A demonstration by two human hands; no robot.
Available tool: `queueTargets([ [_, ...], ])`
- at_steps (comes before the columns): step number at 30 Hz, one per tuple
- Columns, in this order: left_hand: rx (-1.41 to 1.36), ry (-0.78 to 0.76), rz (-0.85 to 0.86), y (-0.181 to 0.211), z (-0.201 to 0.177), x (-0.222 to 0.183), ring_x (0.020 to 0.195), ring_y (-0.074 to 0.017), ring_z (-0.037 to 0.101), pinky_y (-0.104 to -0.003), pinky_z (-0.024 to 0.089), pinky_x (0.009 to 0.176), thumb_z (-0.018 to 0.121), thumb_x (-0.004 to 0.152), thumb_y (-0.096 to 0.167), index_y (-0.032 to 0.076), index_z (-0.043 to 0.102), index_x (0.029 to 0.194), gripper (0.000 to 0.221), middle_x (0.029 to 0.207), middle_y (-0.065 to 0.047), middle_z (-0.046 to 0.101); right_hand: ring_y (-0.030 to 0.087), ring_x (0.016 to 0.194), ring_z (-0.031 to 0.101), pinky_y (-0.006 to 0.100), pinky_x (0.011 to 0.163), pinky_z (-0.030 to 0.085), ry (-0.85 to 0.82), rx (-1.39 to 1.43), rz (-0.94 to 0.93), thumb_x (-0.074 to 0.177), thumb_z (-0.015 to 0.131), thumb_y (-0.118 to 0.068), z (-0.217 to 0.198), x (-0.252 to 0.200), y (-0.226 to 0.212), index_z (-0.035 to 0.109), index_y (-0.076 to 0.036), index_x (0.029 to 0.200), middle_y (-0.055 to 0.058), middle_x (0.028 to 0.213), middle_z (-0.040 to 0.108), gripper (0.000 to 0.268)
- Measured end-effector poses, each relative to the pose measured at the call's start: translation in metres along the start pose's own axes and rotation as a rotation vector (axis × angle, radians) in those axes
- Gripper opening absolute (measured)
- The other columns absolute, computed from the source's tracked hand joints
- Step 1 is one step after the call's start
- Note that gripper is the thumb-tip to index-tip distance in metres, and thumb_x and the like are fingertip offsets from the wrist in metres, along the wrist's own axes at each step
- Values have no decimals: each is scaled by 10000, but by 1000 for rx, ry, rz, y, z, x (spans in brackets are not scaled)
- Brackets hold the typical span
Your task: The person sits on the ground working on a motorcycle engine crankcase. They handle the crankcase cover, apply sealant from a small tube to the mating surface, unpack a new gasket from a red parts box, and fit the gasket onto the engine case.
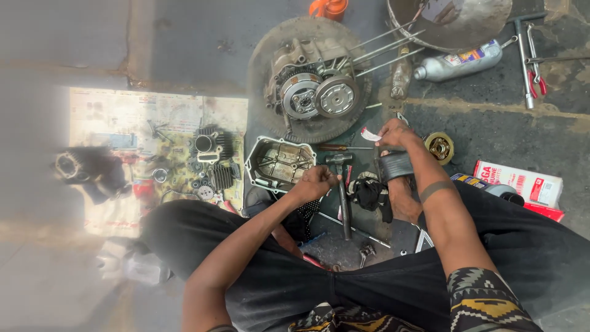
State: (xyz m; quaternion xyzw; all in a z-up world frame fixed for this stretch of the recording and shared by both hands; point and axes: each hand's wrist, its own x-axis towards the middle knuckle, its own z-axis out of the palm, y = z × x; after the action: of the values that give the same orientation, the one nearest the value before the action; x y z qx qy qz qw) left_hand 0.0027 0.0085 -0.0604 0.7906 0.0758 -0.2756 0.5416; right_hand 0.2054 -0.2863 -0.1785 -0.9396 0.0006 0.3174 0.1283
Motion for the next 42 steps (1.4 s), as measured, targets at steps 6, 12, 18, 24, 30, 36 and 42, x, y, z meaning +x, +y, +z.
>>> queueTargets([
  [6,-124,110,126,38,10,4,700,-151,627,-345,527,687,702,908,497,23,711,990,482,732,-41,651,165,804,714,324,722,572,-198,326,-160,711,922,-164,-75,-94,-65,738,22,1122,89,940,776,487],
  [12,-513,157,402,79,-2,-21,886,-96,597,-293,502,807,555,1027,427,38,614,1216,437,949,-31,668,123,697,682,256,549,551,-93,628,-208,733,879,-174,-87,-237,-127,720,12,1026,76,861,755,382],
  [18,-518,-109,440,71,-10,-24,843,-43,571,-262,505,754,536,1088,295,29,682,1090,303,895,17,677,110,763,724,228,682,606,-88,509,-504,707,949,-254,-105,-295,-134,718,12,982,72,866,759,446],
  [24,-427,-349,367,92,-34,-50,606,-55,403,-248,352,533,540,1097,301,57,740,1112,316,749,13,553,120,864,745,250,703,617,191,401,-704,891,749,-160,-155,-329,-167,712,-15,1205,63,1023,744,348],
  [30,-419,-456,394,81,-26,-45,668,-39,482,-232,428,593,489,1094,223,61,708,1133,275,820,42,600,168,790,750,286,637,586,238,111,-841,885,755,-135,-150,-330,-168,757,-36,1112,83,1015,757,247],
  [36,-352,-467,594,76,-27,-39,911,-84,594,-280,502,842,504,1078,175,26,665,1130,226,975,-4,657,237,859,738,337,726,594,297,67,-880,939,692,-133,-136,-332,-172,723,0,1079,111,989,722,196],
  [42,-282,-478,598,85,-37,-45,890,-108,597,-303,507,826,507,1072,209,25,663,1114,245,938,-15,659,284,888,709,394,753,577,457,-104,-954,980,625,-145,-123,-318,-159,662,-8,1072,116,984,683,169],
])
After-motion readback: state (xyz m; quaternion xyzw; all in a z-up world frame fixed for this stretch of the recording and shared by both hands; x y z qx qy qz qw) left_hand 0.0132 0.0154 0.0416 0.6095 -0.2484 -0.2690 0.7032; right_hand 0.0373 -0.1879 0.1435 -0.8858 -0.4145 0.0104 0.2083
